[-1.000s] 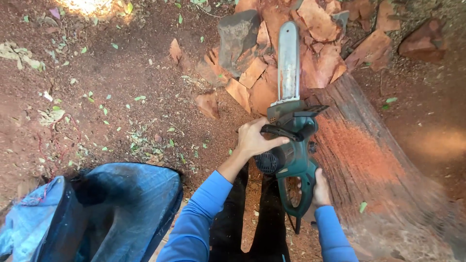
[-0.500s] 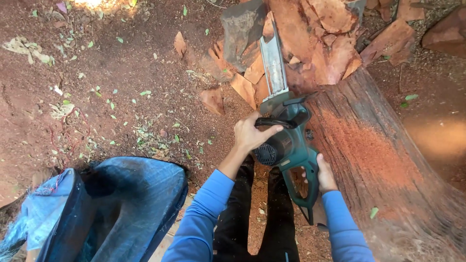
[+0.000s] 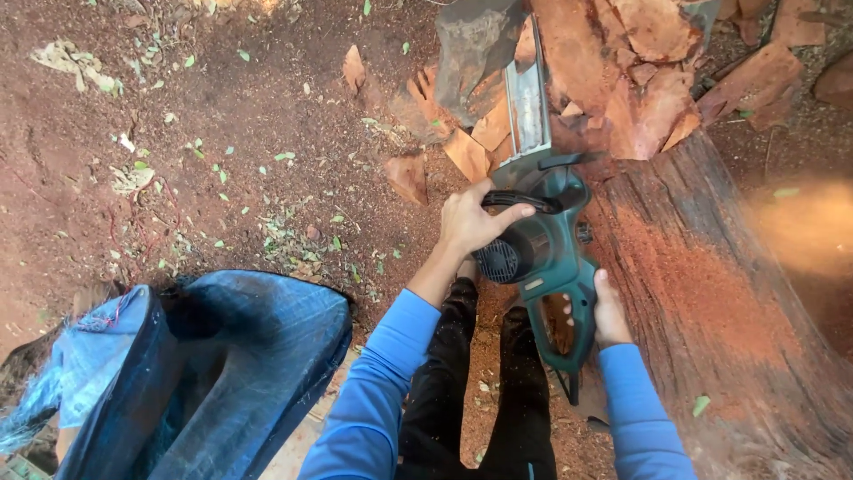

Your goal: Using an electric chainsaw to cut a large wooden log into smaller sections.

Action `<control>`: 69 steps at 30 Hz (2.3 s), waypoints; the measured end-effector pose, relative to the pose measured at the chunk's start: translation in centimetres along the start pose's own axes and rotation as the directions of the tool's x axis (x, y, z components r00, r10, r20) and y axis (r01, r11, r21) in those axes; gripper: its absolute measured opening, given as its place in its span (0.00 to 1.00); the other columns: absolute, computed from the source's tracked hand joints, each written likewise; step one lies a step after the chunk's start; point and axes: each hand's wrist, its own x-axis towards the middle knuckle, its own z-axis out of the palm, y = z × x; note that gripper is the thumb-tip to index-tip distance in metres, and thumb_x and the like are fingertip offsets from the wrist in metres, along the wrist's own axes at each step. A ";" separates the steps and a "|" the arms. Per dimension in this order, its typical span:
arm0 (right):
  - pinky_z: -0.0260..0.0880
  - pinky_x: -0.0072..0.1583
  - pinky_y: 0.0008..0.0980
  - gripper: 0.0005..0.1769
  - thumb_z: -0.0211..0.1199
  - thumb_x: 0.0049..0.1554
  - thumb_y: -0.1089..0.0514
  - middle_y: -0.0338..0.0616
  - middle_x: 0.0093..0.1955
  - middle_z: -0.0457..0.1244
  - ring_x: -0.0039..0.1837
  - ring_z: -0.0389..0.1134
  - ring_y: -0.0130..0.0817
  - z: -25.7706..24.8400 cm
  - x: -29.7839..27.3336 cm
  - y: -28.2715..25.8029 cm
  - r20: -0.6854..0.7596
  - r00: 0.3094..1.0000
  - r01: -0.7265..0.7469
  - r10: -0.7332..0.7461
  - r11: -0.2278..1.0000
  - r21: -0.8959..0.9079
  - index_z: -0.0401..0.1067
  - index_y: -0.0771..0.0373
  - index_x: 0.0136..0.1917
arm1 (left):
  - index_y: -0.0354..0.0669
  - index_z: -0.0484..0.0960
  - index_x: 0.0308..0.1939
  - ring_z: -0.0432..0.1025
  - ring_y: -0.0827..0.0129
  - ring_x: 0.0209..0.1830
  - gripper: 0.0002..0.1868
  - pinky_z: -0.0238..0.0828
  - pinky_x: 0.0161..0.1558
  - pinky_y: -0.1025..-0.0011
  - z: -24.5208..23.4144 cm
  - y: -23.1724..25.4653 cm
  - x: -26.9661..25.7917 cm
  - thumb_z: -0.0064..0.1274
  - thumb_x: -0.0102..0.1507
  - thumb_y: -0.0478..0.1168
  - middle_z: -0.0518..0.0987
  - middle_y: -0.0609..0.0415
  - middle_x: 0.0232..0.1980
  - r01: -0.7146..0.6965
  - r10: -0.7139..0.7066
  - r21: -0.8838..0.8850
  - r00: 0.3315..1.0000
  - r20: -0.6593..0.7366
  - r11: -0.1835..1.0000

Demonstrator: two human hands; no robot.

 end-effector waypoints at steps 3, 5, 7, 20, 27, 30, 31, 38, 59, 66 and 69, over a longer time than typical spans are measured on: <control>0.75 0.33 0.55 0.34 0.45 0.72 0.36 0.65 0.41 0.68 0.35 0.72 0.54 -0.6 3.3 0.5 0.110 0.994 -0.023 0.014 0.997 0.080 0.74 0.70 0.49 | 0.55 0.79 0.27 0.80 0.55 0.30 0.32 0.74 0.35 0.66 -0.9 1.3 1.5 0.64 0.41 0.75 0.78 0.55 0.21 0.004 -0.005 -0.020 1.000 -0.017 1.000; 0.75 0.33 0.55 0.34 0.45 0.71 0.36 0.66 0.40 0.68 0.34 0.71 0.55 -0.7 3.2 0.2 0.107 0.994 -0.032 0.023 0.996 0.088 0.73 0.70 0.48 | 0.54 0.79 0.28 0.80 0.54 0.31 0.33 0.73 0.36 0.65 -0.6 0.5 1.3 0.63 0.41 0.76 0.78 0.53 0.23 -0.006 0.006 0.001 1.000 -0.016 1.000; 0.74 0.32 0.56 0.33 0.46 0.71 0.36 0.67 0.39 0.68 0.34 0.71 0.55 -0.7 2.9 0.4 0.102 0.994 -0.043 0.033 0.994 0.099 0.71 0.70 0.48 | 0.53 0.78 0.28 0.80 0.52 0.32 0.34 0.73 0.38 0.63 -0.3 -0.1 0.9 0.62 0.42 0.76 0.78 0.51 0.24 -0.016 0.017 0.023 1.000 -0.012 1.000; 0.74 0.33 0.58 0.35 0.50 0.69 0.32 0.69 0.41 0.68 0.35 0.71 0.57 -2.3 0.8 3.7 0.126 0.989 -0.093 0.078 0.988 0.122 0.73 0.69 0.51 | 0.51 0.78 0.29 0.80 0.50 0.33 0.34 0.75 0.37 0.61 0.8 -2.1 -2.3 0.62 0.44 0.76 0.78 0.50 0.25 -0.046 0.046 0.014 0.999 0.004 0.999; 0.69 0.56 0.67 0.37 0.57 0.66 0.34 0.71 0.62 0.62 0.59 0.66 0.62 -1.0 -3.0 1.0 0.016 0.993 -0.117 0.116 0.990 0.081 0.66 0.71 0.67 | 0.52 0.78 0.28 0.80 0.54 0.30 0.34 0.74 0.34 0.64 2.3 -3.9 -3.0 0.63 0.44 0.76 0.77 0.52 0.23 -0.109 0.108 -0.013 0.993 -0.040 0.994; 0.73 0.35 0.63 0.29 0.58 0.65 0.36 0.69 0.45 0.66 0.39 0.69 0.61 -2.5 -0.5 4.5 0.044 0.995 -0.094 0.089 0.986 0.139 0.70 0.68 0.56 | 0.49 0.87 0.37 0.70 0.70 0.15 0.16 0.64 0.17 0.74 2.7 -6.9 -2.3 0.72 0.54 0.52 0.77 0.53 0.19 -0.097 0.161 -0.389 0.978 0.136 0.916; 0.73 0.35 0.63 0.29 0.58 0.65 0.36 0.69 0.45 0.66 0.39 0.69 0.61 -2.6 -0.3 4.4 0.045 0.995 -0.091 0.086 0.986 0.140 0.70 0.68 0.56 | 0.49 0.87 0.37 0.70 0.70 0.15 0.16 0.64 0.17 0.74 2.8 -7.3 -2.2 0.72 0.54 0.52 0.77 0.53 0.19 -0.100 0.163 -0.388 0.977 0.135 0.916; 0.72 0.31 0.61 0.33 0.53 0.67 0.33 0.72 0.41 0.67 0.34 0.70 0.62 -1.9 2.2 2.6 0.107 0.990 -0.106 0.091 0.984 0.143 0.71 0.69 0.51 | 0.32 0.76 0.63 0.59 0.84 0.13 0.23 0.67 0.18 0.81 4.3 -10.3 0.5 0.56 0.64 0.36 0.70 0.53 0.24 0.329 0.225 -0.932 0.907 0.356 0.150; 0.74 0.34 0.56 0.33 0.50 0.69 0.31 0.66 0.43 0.68 0.35 0.71 0.55 0.9 5.6 -1.7 0.080 0.996 -0.050 0.044 0.996 0.080 0.73 0.65 0.54 | 0.37 0.83 0.55 0.57 0.86 0.19 0.15 0.65 0.21 0.84 1.7 -5.3 5.5 0.60 0.65 0.37 0.65 0.61 0.21 0.213 0.053 -0.939 0.970 0.236 0.271; 0.67 0.57 0.67 0.40 0.57 0.65 0.32 0.69 0.65 0.60 0.61 0.65 0.63 3.7 1.6 -6.1 -0.016 0.997 -0.080 0.080 0.997 0.004 0.64 0.67 0.73 | 0.38 0.83 0.55 0.57 0.85 0.19 0.15 0.65 0.21 0.84 0.9 -5.1 5.9 0.60 0.65 0.37 0.64 0.59 0.21 0.212 0.024 -0.936 0.973 0.228 0.279; 0.72 0.41 0.64 0.36 0.57 0.67 0.31 0.67 0.52 0.65 0.47 0.70 0.60 2.2 5.3 -1.8 0.003 0.998 -0.062 0.062 0.997 0.052 0.69 0.67 0.65 | 0.38 0.83 0.55 0.57 0.86 0.20 0.15 0.65 0.21 0.85 1.0 -5.4 5.5 0.60 0.65 0.37 0.63 0.60 0.22 0.218 0.019 -0.941 0.973 0.230 0.257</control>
